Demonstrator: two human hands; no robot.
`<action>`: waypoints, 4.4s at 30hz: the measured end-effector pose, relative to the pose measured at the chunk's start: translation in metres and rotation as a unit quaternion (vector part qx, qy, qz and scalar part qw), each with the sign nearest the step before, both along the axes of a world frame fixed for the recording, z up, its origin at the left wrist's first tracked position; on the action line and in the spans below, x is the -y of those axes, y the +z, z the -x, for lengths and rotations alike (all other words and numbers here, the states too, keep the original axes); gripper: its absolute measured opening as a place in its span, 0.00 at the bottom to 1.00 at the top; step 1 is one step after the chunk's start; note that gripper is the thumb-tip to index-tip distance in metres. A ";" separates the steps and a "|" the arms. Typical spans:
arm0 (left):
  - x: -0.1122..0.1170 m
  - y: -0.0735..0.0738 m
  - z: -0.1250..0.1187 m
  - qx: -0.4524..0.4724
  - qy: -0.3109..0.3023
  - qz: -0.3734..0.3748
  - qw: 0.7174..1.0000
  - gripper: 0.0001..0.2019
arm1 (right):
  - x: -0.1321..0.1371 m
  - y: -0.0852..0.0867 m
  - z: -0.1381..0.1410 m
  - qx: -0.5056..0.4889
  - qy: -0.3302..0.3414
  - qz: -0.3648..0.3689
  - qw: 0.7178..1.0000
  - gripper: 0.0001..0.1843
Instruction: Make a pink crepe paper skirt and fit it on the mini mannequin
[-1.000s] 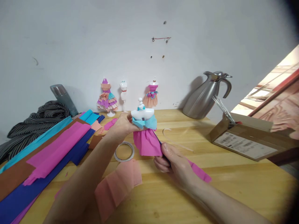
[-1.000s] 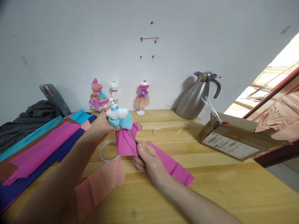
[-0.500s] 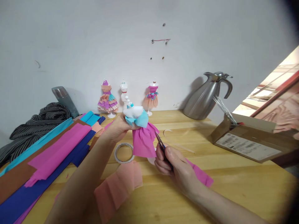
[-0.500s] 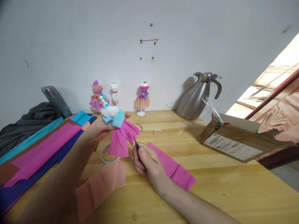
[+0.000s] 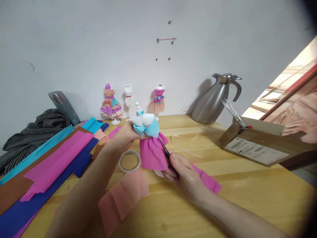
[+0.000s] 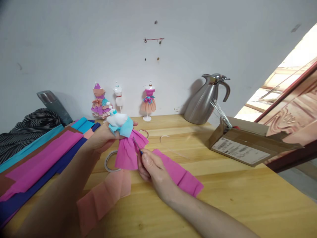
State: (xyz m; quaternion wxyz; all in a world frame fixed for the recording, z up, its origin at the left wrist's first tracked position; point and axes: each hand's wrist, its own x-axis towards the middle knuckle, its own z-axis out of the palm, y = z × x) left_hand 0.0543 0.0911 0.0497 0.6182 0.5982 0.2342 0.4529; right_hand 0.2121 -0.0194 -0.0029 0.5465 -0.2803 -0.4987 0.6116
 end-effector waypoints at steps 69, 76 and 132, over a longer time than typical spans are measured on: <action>-0.028 -0.019 0.009 0.018 -0.024 -0.002 1.000 0.23 | -0.048 0.045 0.001 0.297 -0.248 -0.114 0.915 0.13; -0.027 -0.021 0.006 0.015 -0.025 0.009 1.000 0.24 | -0.047 0.045 0.003 0.357 -0.286 -0.152 0.876 0.10; -0.027 -0.019 0.002 0.009 -0.010 -0.022 1.000 0.22 | -0.067 0.035 -0.007 0.399 -0.297 -0.398 0.771 0.08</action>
